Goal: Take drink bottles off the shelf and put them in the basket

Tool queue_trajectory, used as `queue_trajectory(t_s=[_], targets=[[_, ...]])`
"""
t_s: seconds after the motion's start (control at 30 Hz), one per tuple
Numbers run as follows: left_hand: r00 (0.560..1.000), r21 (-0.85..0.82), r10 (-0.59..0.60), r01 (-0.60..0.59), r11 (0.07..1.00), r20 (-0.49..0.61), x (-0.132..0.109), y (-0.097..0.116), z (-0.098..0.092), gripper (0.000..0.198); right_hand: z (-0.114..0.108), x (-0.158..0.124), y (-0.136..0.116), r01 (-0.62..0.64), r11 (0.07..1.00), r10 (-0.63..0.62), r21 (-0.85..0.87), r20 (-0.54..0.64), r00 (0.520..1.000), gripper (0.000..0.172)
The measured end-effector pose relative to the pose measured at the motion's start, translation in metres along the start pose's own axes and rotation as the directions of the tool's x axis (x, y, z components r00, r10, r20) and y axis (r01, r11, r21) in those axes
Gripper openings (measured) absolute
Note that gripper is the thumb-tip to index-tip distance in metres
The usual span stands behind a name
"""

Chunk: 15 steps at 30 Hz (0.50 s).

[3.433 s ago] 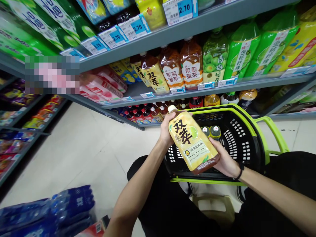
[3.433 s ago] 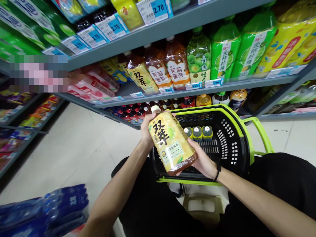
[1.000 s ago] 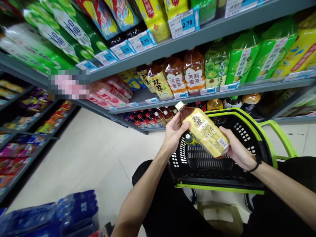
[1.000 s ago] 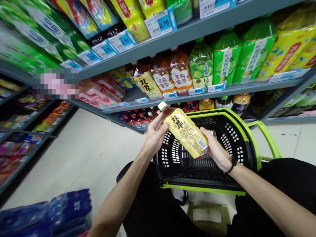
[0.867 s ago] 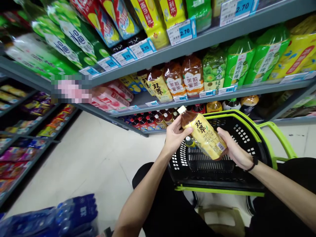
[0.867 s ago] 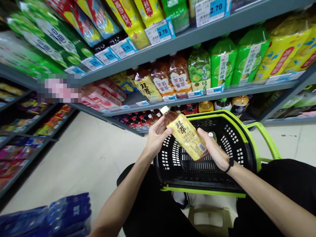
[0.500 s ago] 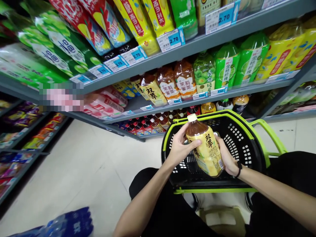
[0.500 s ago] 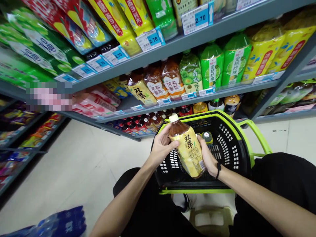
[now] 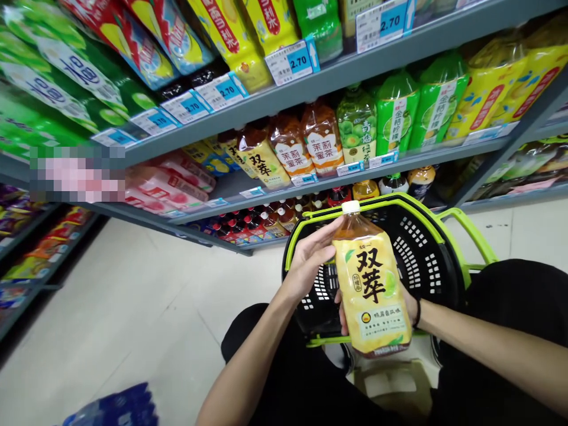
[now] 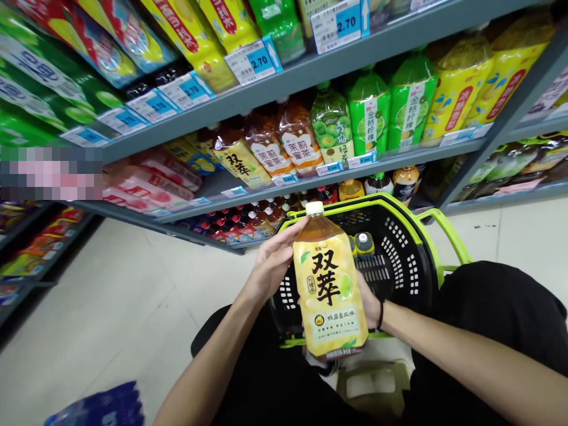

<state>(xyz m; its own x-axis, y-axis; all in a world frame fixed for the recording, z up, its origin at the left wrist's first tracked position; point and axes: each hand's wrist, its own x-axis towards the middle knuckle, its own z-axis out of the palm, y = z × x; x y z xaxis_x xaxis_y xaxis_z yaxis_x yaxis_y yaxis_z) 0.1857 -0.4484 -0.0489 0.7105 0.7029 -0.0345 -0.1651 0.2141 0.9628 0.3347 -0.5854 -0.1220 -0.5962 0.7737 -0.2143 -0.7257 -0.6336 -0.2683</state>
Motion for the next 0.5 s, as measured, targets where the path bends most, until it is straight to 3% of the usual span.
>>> queue_trajectory(t_s=[0.07, 0.13, 0.37, 0.5], targets=[[1.000, 0.036, 0.014, -0.015, 0.999, 0.014, 0.001, -0.001, 0.002, 0.046, -0.004, 0.002, 0.008, -0.080, 0.996, 0.075, 0.033, 0.135, 0.988, 0.085], [1.000, 0.049, 0.021, -0.021, 0.999, 0.003, 0.002, -0.003, 0.005, 0.044, -0.007, 0.003, 0.013, -0.113, 0.993, 0.103, 0.043, 0.189, 0.976, 0.075], [0.992, 0.043, -0.074, 0.079, 0.996, -0.104, 0.007, -0.011, 0.011, 0.050, -0.007, 0.004, 0.011, -0.112, 0.988, 0.092, 0.103, 0.182, 0.979, 0.087], [0.983, 0.049, -0.097, 0.105, 0.993, -0.156, 0.009, -0.016, 0.009, 0.048, -0.007, 0.003, 0.006, -0.156, 0.981, 0.122, 0.113, 0.264, 0.957, 0.089]])
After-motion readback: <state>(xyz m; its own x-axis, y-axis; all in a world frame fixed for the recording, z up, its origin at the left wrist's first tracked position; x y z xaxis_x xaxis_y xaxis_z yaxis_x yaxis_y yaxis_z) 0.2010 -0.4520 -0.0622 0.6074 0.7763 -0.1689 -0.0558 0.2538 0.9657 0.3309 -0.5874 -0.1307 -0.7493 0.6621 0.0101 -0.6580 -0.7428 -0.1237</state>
